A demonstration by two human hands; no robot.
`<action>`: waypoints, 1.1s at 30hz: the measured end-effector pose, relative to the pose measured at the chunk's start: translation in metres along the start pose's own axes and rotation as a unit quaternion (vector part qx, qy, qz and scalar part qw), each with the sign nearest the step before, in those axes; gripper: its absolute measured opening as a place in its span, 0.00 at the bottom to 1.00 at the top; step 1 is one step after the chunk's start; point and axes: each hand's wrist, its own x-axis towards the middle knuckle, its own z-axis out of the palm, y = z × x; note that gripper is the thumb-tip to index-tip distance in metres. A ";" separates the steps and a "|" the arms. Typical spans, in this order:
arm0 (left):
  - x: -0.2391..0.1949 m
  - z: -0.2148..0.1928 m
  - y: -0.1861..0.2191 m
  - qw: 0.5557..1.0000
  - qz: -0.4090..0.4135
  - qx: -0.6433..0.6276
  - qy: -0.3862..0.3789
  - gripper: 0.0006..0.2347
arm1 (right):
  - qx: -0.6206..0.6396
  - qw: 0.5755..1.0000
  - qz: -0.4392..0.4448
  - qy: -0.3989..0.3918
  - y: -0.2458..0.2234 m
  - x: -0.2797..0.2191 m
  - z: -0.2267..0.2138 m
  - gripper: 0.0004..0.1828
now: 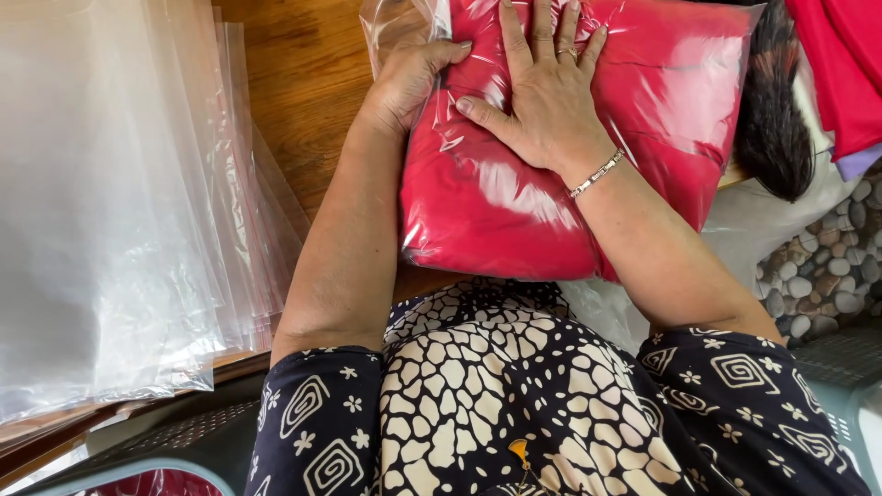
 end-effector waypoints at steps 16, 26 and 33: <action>0.003 -0.002 -0.001 1.000 0.004 -0.017 -0.023 0.07 | -0.023 0.999 0.016 -0.018 -0.004 0.003 0.001 0.52; -0.043 0.023 0.028 0.990 0.040 0.133 -0.017 0.19 | -0.039 0.999 0.015 -0.033 -0.005 0.006 0.001 0.53; -0.026 0.020 0.018 0.963 0.076 0.254 0.053 0.08 | -0.038 0.999 0.000 -0.021 -0.001 0.008 0.006 0.53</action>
